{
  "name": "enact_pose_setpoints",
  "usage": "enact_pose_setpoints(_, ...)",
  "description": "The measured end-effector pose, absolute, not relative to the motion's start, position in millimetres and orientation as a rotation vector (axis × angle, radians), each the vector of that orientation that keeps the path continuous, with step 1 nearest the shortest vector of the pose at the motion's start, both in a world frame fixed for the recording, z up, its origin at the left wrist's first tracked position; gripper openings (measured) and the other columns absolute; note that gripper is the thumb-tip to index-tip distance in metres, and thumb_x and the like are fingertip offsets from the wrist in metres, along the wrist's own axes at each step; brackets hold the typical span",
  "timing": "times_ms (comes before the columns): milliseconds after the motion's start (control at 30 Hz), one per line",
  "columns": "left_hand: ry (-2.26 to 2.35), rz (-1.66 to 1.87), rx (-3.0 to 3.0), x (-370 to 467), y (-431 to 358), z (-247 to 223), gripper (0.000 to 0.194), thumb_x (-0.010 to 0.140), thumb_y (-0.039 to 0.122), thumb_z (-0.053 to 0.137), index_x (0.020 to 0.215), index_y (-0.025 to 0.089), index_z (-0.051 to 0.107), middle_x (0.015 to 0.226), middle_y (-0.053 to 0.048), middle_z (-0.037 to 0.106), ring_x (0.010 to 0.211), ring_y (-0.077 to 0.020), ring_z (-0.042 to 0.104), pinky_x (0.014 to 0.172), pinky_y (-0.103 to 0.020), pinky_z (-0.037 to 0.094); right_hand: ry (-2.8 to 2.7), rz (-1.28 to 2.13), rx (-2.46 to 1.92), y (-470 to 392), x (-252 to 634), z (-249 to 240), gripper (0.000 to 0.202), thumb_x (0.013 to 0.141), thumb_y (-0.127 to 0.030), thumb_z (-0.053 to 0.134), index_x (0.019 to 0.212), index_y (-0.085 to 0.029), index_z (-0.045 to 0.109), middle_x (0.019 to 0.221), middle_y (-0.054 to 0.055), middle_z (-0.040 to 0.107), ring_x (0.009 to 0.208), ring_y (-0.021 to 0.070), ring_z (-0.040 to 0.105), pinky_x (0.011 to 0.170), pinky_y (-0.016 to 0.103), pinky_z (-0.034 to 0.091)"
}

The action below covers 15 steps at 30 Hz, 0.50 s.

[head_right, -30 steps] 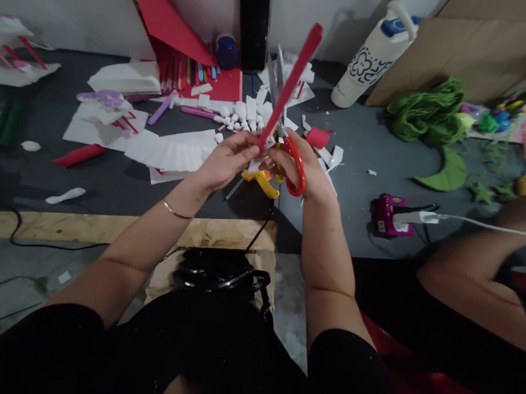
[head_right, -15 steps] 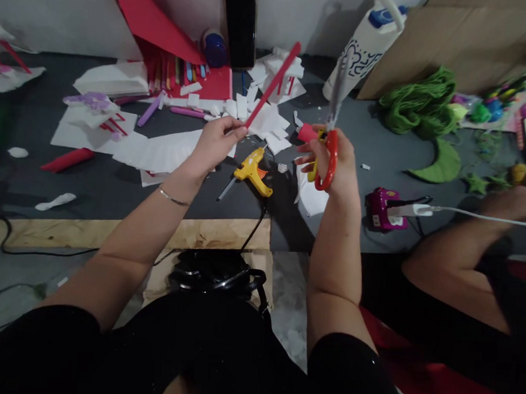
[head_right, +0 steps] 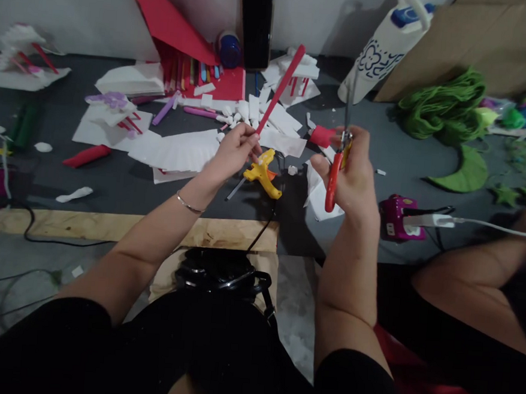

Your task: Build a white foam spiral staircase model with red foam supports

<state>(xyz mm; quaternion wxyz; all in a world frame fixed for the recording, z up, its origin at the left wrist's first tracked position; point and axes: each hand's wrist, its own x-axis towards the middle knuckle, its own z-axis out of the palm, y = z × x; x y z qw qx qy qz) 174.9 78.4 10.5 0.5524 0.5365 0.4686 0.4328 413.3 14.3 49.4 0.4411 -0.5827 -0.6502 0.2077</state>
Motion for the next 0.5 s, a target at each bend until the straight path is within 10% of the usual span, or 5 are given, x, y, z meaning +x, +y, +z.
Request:
enact_pose_setpoints(367,0.999,1.115,0.786,163,56,18,0.026,0.113,0.023,0.043,0.088,0.022,0.047,0.065,0.008,0.037,0.048,-0.0047,0.035,0.049,-0.019,0.030,-2.035,0.357,-1.554,12,393,69,0.087,0.078,-0.090,0.060,0.131,-0.022,0.071,0.101,0.015,0.070,0.088,0.0297,0.064,0.084,0.045,0.053)
enact_pose_setpoints(500,0.982,1.203,0.862,157,53,9,0.021,0.111,0.036,0.051,0.095,0.023,0.051,0.076,0.003,0.050,0.064,-0.0089,0.055,0.061,-0.023,0.044,-1.948,0.581,-1.448,8,388,62,0.075,0.083,-0.083,0.064,0.130,-0.025,0.069,0.077,0.001,0.059,0.064,0.0187,0.049,0.068,0.037,0.047)
